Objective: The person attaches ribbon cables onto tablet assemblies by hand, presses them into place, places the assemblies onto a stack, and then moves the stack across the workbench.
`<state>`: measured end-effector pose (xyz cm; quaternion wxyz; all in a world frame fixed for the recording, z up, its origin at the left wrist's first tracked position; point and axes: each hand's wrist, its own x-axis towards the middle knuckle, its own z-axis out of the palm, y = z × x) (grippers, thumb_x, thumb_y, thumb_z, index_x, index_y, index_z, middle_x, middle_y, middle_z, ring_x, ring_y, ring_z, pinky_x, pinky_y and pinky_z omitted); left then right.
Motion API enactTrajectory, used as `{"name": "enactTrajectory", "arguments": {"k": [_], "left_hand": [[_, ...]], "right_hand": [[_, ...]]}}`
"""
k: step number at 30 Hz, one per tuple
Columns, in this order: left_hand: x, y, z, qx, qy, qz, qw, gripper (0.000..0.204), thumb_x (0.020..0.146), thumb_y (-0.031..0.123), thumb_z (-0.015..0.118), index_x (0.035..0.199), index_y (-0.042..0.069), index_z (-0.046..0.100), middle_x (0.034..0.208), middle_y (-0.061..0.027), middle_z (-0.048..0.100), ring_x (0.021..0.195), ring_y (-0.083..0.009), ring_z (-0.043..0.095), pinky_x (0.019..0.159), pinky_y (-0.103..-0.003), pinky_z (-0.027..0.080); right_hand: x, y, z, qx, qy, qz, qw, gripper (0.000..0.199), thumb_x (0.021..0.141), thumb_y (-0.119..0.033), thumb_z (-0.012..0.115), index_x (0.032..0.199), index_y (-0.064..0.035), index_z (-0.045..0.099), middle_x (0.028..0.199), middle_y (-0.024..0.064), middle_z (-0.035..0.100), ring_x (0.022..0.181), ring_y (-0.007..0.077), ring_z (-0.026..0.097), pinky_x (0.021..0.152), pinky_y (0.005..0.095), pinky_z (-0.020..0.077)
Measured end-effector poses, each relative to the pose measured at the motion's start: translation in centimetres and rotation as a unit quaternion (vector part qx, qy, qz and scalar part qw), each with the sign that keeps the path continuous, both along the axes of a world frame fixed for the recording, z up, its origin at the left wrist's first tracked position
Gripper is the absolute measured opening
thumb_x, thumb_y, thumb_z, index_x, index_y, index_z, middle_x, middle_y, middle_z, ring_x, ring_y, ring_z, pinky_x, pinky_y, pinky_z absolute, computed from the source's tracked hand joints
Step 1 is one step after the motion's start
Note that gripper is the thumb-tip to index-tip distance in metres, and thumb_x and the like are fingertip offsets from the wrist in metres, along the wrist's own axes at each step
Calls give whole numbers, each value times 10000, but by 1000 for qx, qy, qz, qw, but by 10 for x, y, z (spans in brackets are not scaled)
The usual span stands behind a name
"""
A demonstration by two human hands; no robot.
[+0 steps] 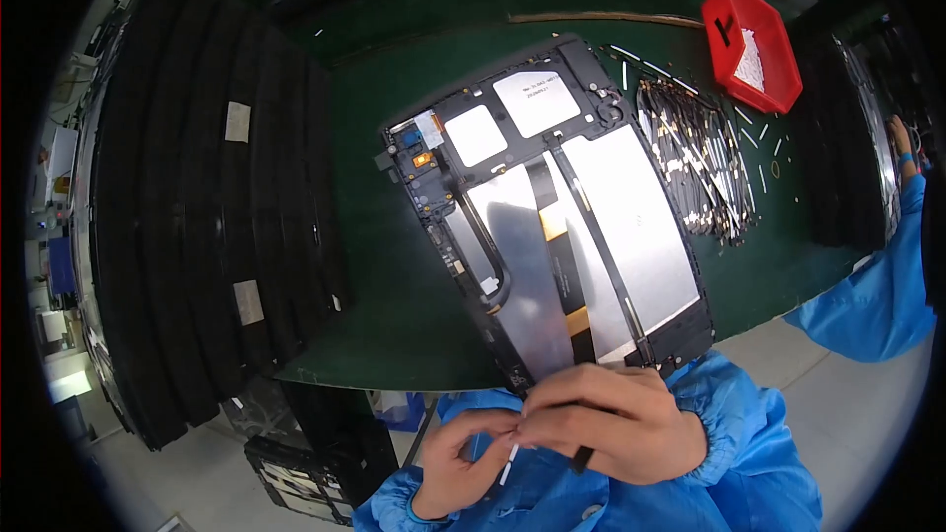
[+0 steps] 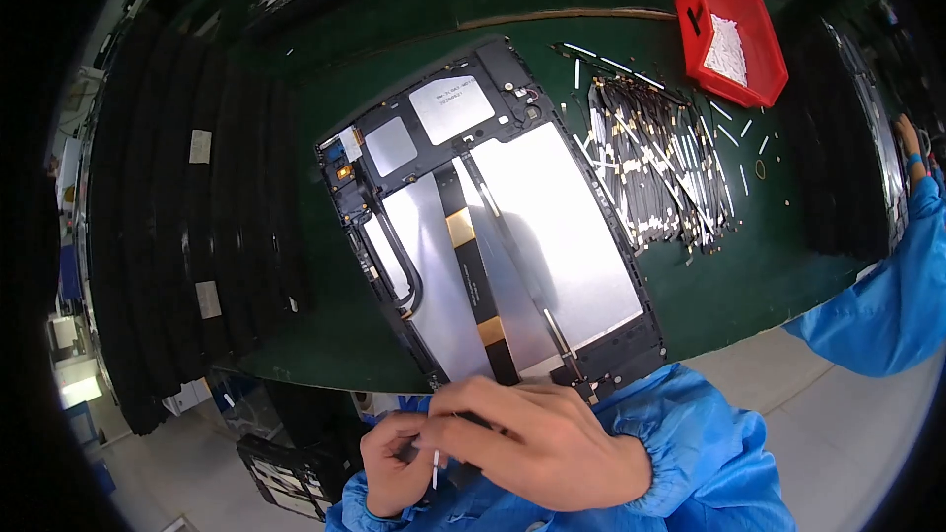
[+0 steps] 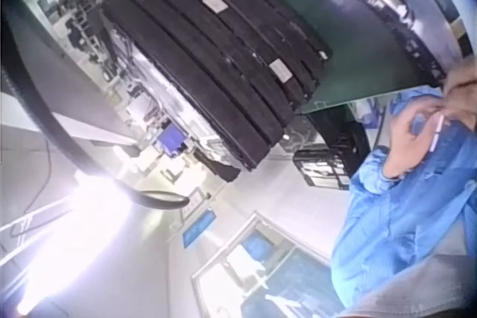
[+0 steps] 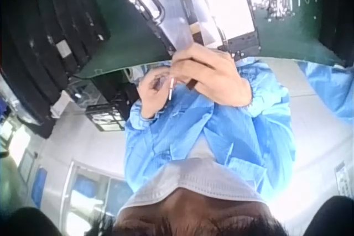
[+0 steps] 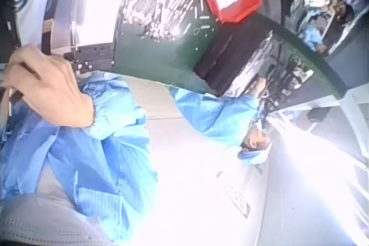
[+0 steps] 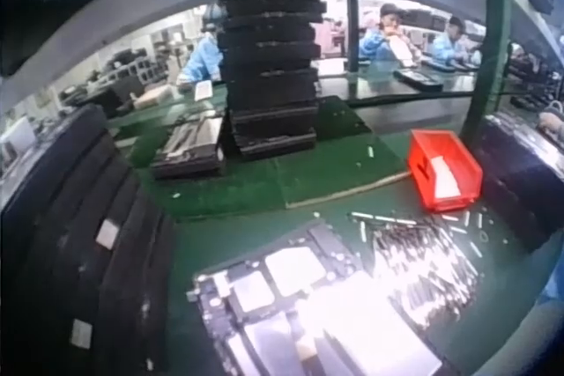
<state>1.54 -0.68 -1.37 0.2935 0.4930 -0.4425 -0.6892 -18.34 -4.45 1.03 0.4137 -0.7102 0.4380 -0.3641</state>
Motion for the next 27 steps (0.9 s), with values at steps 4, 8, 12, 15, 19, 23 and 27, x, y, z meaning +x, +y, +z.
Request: {"name": "enactTrajectory", "arguments": {"k": [4,8,12,15,19,23,27], "left_hand": [[-5,-4,5,-17,46,44,998,238,858,39,612,1079,-41,575,962,-123,649,848,-154,624,766,-250,485],[-6,-10,11,-1,-7,53,999,299,777,120,722,980,-35,566,860,-83,613,793,-130,589,715,-246,466],[-3,-5,0,-86,-61,-32,994,346,772,84,730,1066,-2,569,909,-104,633,781,-147,613,706,-260,487],[-6,-8,0,-104,-100,-41,989,275,746,64,743,976,15,600,890,-107,631,762,-169,618,679,-268,487],[-5,-8,1,-119,-87,-33,989,148,747,16,716,862,11,624,834,-103,634,718,-193,623,646,-267,485],[-16,-13,3,-189,-59,33,980,138,735,-22,703,858,1,644,801,-108,638,691,-204,621,618,-271,484],[-21,-19,0,-282,-51,49,957,174,721,-37,710,883,-3,655,810,-121,638,687,-209,620,611,-282,488]], "right_hand": [[-3,3,2,-7,-41,7,999,205,735,-77,599,937,-46,613,897,71,582,738,208,634,597,294,514],[-2,1,-4,4,-15,5,1000,222,724,-88,598,942,-52,615,902,72,579,740,216,633,598,297,514],[0,0,-4,-10,-23,6,1000,243,719,-77,599,959,-51,621,894,81,583,736,223,630,604,304,519],[1,-1,-6,11,-51,1,999,267,713,-59,599,979,-45,622,880,87,587,733,235,628,625,319,529],[-3,-7,3,13,-63,31,997,220,719,-64,711,932,-30,667,843,117,640,700,229,667,637,285,550],[-8,2,16,34,-63,49,996,291,764,-92,712,1041,-25,653,785,99,632,624,212,651,593,254,535],[-11,-3,6,47,-37,20,998,254,749,-75,712,993,-20,670,762,84,604,614,199,637,559,255,517]]}}
